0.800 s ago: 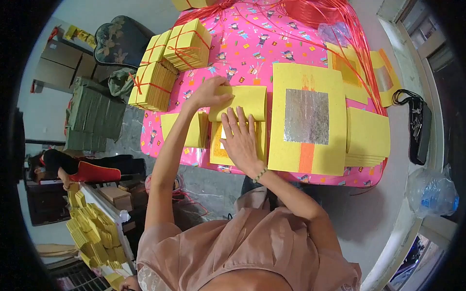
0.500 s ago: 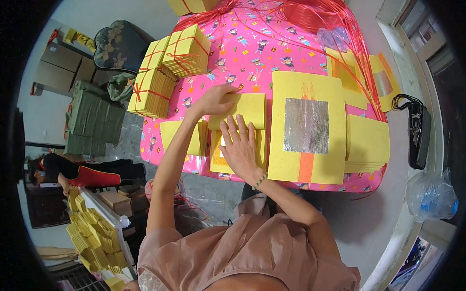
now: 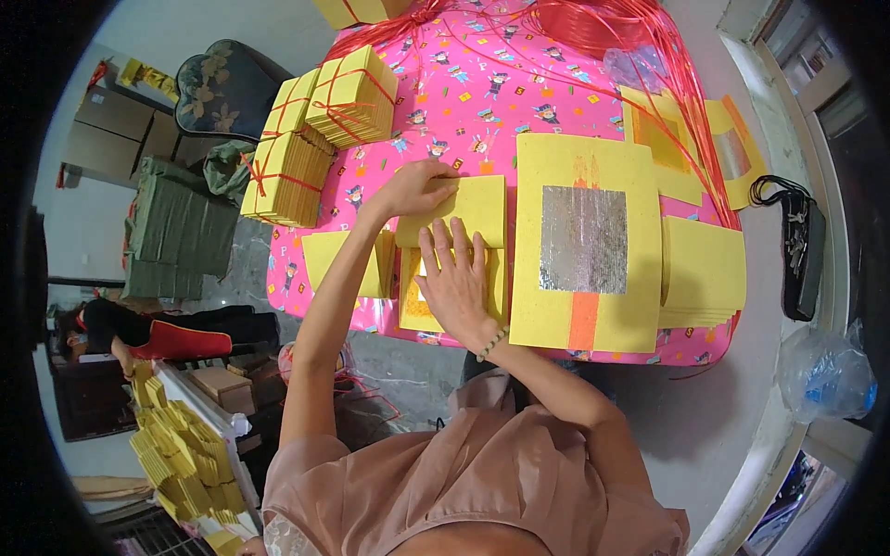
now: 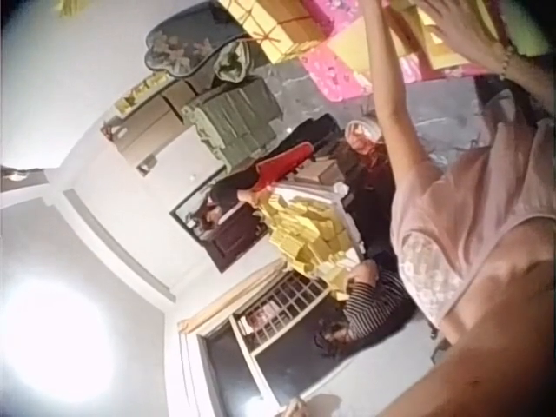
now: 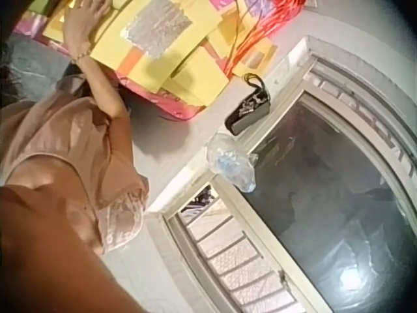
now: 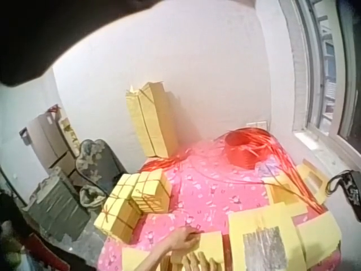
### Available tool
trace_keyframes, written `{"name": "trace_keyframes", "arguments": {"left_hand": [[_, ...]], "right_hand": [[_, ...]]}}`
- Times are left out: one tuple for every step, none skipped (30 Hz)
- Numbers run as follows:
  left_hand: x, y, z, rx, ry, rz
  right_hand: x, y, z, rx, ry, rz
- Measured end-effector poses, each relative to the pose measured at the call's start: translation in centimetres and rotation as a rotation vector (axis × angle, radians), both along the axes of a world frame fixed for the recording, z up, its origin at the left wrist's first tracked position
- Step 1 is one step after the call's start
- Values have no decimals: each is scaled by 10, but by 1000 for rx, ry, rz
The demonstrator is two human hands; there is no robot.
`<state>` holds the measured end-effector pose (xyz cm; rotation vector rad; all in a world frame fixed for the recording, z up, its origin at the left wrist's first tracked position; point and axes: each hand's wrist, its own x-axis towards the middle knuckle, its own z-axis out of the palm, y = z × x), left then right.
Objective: Stacking and organizing ritual paper (joss paper) with gold foil centers on a table.
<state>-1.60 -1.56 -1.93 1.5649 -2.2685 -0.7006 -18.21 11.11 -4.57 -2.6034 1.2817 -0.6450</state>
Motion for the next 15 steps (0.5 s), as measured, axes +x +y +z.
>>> {"name": "trace_keyframes", "arguments": {"left_hand": [[1, 0, -1, -8, -7, -2], [1, 0, -2, -16, -15, -4], [0, 0, -1, -15, -14, -6], [-2, 0, 0, 14, -17, 14], [-4, 0, 1, 42, -19, 34], [-3, 0, 1, 43, -20, 35], [-2, 0, 1, 32, -27, 27], [-1, -1, 0, 21, -35, 18], [-1, -1, 1, 22, -35, 18], [-1, -1, 2, 54, -13, 38], [0, -1, 2, 85, 10, 58], [1, -1, 3, 86, 9, 58], [1, -1, 3, 93, 29, 63], [2, -1, 3, 100, 48, 68], [1, -1, 3, 101, 48, 67]], "right_hand": [[0, 0, 0, 0, 3, -1], [1, 1, 0, 0, 5, -2], [1, 1, 0, 1, 6, -4], [2, 1, 0, 1, 12, -14], [2, 0, -1, 1, 18, -23], [3, 1, 0, 1, 18, -22], [3, 1, 0, 1, 27, -26], [4, 1, 1, 0, 37, -31], [4, 2, 1, 1, 37, -31], [5, 2, 1, 5, 49, -37], [5, 2, 1, 9, 62, -43], [6, 2, 1, 10, 61, -43], [7, 2, 1, 15, 62, -46], [7, 3, 2, 21, 62, -49], [7, 3, 2, 22, 63, -50]]}}
